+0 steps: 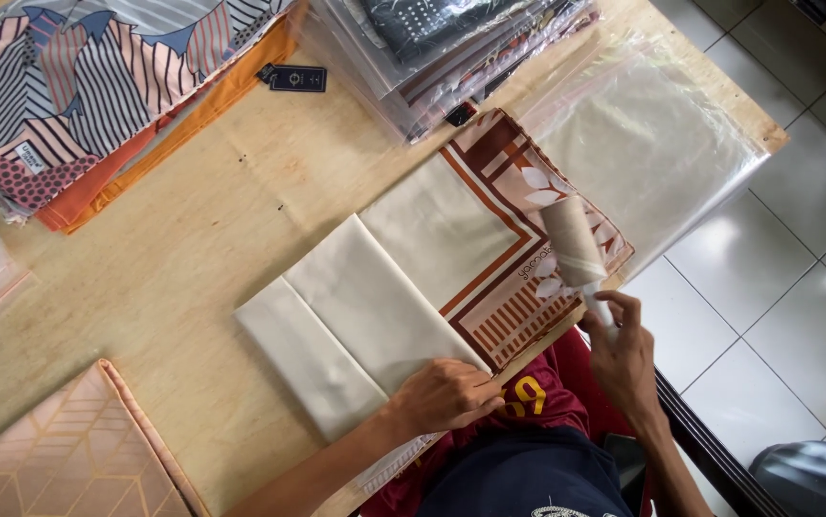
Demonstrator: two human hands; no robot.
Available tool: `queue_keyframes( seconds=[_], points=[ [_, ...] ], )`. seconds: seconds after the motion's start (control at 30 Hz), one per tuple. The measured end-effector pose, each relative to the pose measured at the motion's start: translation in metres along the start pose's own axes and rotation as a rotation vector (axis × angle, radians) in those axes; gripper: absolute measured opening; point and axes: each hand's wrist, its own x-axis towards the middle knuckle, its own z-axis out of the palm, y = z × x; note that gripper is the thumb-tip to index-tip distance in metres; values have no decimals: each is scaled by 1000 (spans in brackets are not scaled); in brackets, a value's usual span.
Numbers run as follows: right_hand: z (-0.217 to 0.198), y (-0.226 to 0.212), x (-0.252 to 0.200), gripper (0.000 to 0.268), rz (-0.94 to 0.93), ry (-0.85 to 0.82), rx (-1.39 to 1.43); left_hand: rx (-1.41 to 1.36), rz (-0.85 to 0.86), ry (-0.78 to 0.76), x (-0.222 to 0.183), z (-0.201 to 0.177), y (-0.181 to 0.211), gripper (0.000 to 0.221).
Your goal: Using a lint roller to remove lint and dust from a folded piece of fabric on a work table.
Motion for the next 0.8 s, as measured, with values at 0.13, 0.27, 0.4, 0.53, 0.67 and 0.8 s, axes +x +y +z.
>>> queue_keyframes(
  seconds=[0.13, 0.27, 0.4, 0.53, 0.67, 0.8],
  points=[
    [25, -21, -8, 34, -239, -31, -73, 23, -5, 21, -1, 2, 0, 23],
    [57, -74, 4, 26, -395, -198, -155, -7, -22, 83, 1, -1, 2, 22],
    [91, -55, 34, 17, -683, -114, -278, 41, -26, 34, -1, 3, 2, 16],
    [71, -66, 77, 24, -634, -28, -253, 49, -28, -21, -1, 3, 2, 20],
    [64, -61, 104, 11, -533, 110, -248, 61, -25, -8, 0, 2, 3, 22],
    [92, -89, 87, 15, -688, 57, -104, 28, -22, 8, -1, 2, 3, 23]
  ],
)
